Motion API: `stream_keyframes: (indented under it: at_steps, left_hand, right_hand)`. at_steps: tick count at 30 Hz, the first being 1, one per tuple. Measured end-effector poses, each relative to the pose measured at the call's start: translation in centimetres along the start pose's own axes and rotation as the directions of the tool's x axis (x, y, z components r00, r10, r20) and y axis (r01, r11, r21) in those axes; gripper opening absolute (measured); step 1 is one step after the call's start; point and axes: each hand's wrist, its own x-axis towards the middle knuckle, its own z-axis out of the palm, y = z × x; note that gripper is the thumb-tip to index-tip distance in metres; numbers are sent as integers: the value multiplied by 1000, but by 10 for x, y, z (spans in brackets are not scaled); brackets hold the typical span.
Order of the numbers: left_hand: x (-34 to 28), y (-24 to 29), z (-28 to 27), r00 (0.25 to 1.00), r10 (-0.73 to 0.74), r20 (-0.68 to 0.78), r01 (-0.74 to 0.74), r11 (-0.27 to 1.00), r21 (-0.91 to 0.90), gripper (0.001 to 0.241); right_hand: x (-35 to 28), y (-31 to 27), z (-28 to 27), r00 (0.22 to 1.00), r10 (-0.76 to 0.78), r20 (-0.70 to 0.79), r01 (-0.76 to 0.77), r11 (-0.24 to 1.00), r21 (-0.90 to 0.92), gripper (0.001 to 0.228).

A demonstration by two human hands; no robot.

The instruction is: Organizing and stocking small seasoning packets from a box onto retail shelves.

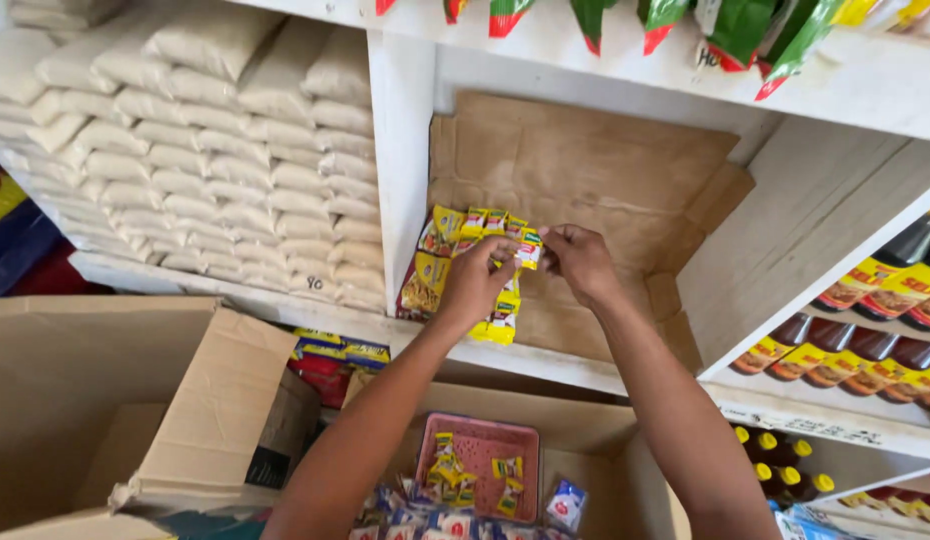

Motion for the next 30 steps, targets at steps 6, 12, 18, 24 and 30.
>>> stream_keyframes:
  at_steps: [6, 12, 18, 24, 30]
  left_hand:
    - [54, -40, 10, 996, 86, -12, -78, 945, 318, 21]
    - [73, -42, 3, 999, 39, 0, -32, 816, 577, 23]
    - [79, -55, 1, 996, 57, 69, -88, 761, 643, 21]
    - [84, -85, 8, 989, 72, 131, -143, 707, 693, 26]
    - [81, -82, 11, 976, 65, 207, -197, 668, 718, 35]
  right_hand:
    - [96, 64, -11, 999, -1, -42, -1, 999, -54, 29]
    - [117, 74, -4, 994, 75, -75, -75, 997, 14, 24]
    - [123, 85, -1, 992, 52, -117, -66, 990, -123, 32]
    - [121, 82, 4, 987, -4, -159, -42, 958, -282, 40]
    - [117, 84, 8, 979, -81, -189, 44, 981, -191, 35]
